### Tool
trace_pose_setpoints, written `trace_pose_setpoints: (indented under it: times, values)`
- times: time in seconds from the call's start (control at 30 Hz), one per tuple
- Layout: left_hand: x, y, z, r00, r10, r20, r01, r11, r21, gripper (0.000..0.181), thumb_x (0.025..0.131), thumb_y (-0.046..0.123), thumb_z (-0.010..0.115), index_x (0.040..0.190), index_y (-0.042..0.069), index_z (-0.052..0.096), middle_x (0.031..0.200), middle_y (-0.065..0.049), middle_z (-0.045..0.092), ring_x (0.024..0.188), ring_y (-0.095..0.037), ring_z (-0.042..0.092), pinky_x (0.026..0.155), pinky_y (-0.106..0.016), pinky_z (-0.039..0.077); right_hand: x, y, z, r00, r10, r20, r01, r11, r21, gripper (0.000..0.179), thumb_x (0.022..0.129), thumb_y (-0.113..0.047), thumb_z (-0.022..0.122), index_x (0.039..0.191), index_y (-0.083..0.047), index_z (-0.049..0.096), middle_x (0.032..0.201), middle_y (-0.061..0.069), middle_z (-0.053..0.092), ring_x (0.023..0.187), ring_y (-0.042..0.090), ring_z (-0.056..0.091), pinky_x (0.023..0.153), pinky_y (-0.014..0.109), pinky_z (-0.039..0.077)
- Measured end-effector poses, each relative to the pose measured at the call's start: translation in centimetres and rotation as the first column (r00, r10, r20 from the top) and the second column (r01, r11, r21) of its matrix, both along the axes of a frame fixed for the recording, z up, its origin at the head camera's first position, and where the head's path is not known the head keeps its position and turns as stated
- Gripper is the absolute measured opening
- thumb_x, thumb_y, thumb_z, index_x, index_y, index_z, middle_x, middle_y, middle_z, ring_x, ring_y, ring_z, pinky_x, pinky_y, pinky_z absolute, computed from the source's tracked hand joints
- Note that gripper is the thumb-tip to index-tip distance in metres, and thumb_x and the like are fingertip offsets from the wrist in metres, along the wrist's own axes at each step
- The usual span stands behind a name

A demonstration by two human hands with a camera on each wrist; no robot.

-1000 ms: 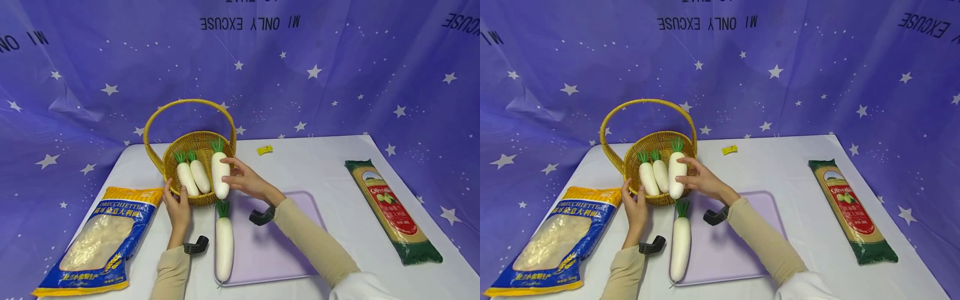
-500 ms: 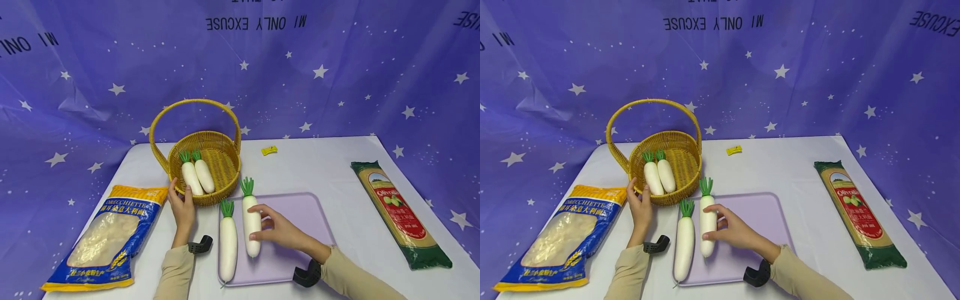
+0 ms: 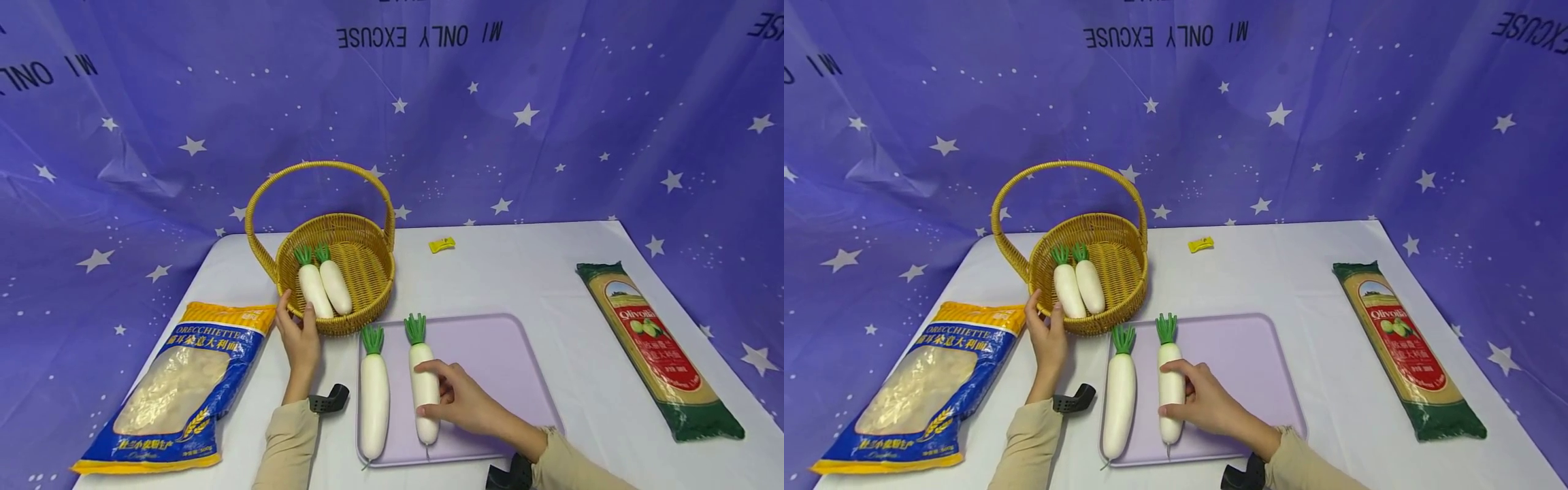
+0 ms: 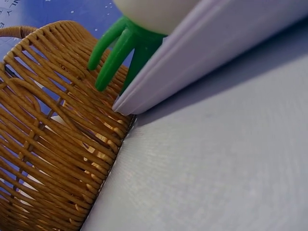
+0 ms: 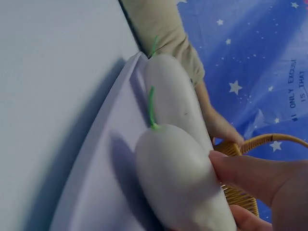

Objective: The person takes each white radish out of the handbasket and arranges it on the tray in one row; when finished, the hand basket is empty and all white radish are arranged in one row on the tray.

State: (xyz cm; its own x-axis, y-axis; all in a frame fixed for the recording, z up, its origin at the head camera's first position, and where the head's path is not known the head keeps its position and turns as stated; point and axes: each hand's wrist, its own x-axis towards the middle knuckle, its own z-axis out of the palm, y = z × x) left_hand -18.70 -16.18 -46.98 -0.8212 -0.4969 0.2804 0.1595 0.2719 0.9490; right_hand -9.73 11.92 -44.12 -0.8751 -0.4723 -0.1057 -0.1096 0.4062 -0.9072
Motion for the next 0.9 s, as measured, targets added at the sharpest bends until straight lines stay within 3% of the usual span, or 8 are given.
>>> trace_pose_setpoints:
  times: [0.4,0.67,0.73,0.9]
  values:
    - [-0.1,0.1,-0.1,1.000,0.022,-0.011,-0.022,1.000,-0.016,0.051,0.090,0.030,0.048,0.137,0.020,0.032,0.138,-0.017,0.028,0.126,-0.035,0.035,0.097,-0.049,0.036,0.5,0.3,0.9,0.997,0.047,0.062,-0.050,0.997,0.050,0.054,0.081,-0.029,0.066,0.130,-0.024,0.044,0.111,0.017,0.035,0.086,0.019,0.043,0.069,0.019,0.040]
    - [0.1,0.1,0.0,1.000,0.002,-0.007,-0.002,1.000,-0.006,0.051,0.091,0.022,0.050,0.137,0.016,0.031,0.142,-0.016,0.024,0.130,-0.036,0.030,0.100,-0.053,0.034,0.5,0.3,1.0,0.995,0.055,0.083,-0.057,0.998,0.029,0.051,0.084,-0.031,0.062,0.131,-0.025,0.044,0.115,0.017,0.035,0.088,0.020,0.043,0.073,0.021,0.039]
    - [0.3,0.2,0.3,1.000,-0.005,-0.012,0.005,1.000,0.000,0.051,0.091,0.019,0.050,0.137,0.013,0.031,0.142,-0.018,0.024,0.130,-0.038,0.029,0.100,-0.054,0.033,0.6,0.2,0.9,0.995,0.052,0.084,-0.055,0.998,0.031,0.051,0.084,-0.031,0.062,0.131,-0.026,0.044,0.115,0.017,0.035,0.088,0.020,0.042,0.073,0.021,0.039]
    - [1.3,1.0,2.4,0.999,-0.019,-0.027,0.019,1.000,0.001,0.050,0.091,0.013,0.048,0.137,0.004,0.029,0.140,-0.024,0.024,0.127,-0.043,0.031,0.098,-0.056,0.033,0.6,0.2,0.8,0.995,0.054,0.081,-0.056,0.998,0.028,0.051,0.084,-0.031,0.062,0.131,-0.026,0.044,0.114,0.016,0.035,0.087,0.019,0.041,0.071,0.020,0.038]
